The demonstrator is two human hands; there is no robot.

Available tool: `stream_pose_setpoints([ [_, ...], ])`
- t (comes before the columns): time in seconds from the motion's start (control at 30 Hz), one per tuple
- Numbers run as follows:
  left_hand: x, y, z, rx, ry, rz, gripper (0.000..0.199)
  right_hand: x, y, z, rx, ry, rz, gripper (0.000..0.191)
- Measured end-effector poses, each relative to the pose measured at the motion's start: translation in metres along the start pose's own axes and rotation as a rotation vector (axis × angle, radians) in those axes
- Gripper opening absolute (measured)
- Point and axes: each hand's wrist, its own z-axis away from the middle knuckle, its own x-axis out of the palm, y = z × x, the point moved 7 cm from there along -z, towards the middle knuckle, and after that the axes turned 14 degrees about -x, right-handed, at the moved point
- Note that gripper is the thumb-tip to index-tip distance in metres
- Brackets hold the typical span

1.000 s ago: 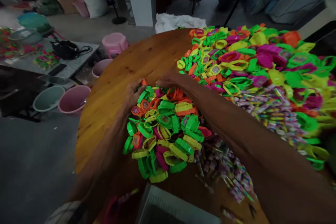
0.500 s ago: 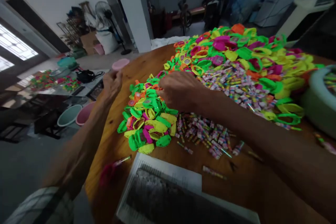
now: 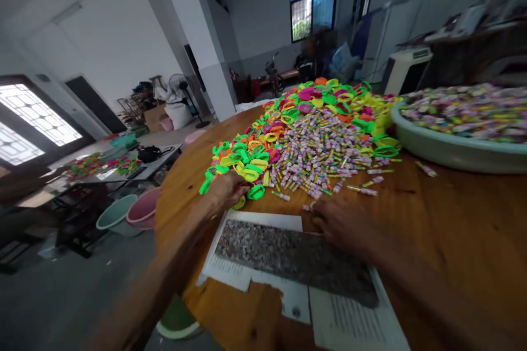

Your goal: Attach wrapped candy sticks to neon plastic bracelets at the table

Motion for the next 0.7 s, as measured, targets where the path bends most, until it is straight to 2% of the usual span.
stream_pose_setpoints([
  [0.17, 0.015, 0.021, 0.013, -0.046, 0.035, -0.092, 0.029, -0.007, -0.008, -0.005, 0.005, -0.027, 0.088, 0.024],
  [0.3, 0.025, 0.033, 0.007, -0.056, 0.042, -0.145, 0.032, -0.006, -0.01, -0.01, -0.033, -0.034, 0.094, 0.027],
  [0.43, 0.036, 0.034, -0.002, -0.051, 0.012, -0.152, 0.029, -0.003, -0.011, -0.015, -0.109, -0.077, 0.062, 0.029],
  [0.6, 0.04, 0.029, 0.007, 0.072, 0.012, 0.124, 0.019, 0.005, -0.013, -0.014, -0.149, -0.087, 0.018, 0.037],
  [0.7, 0.04, 0.032, 0.02, 0.15, -0.012, 0.283, 0.014, 0.013, -0.01, -0.014, -0.169, -0.031, -0.01, 0.036],
])
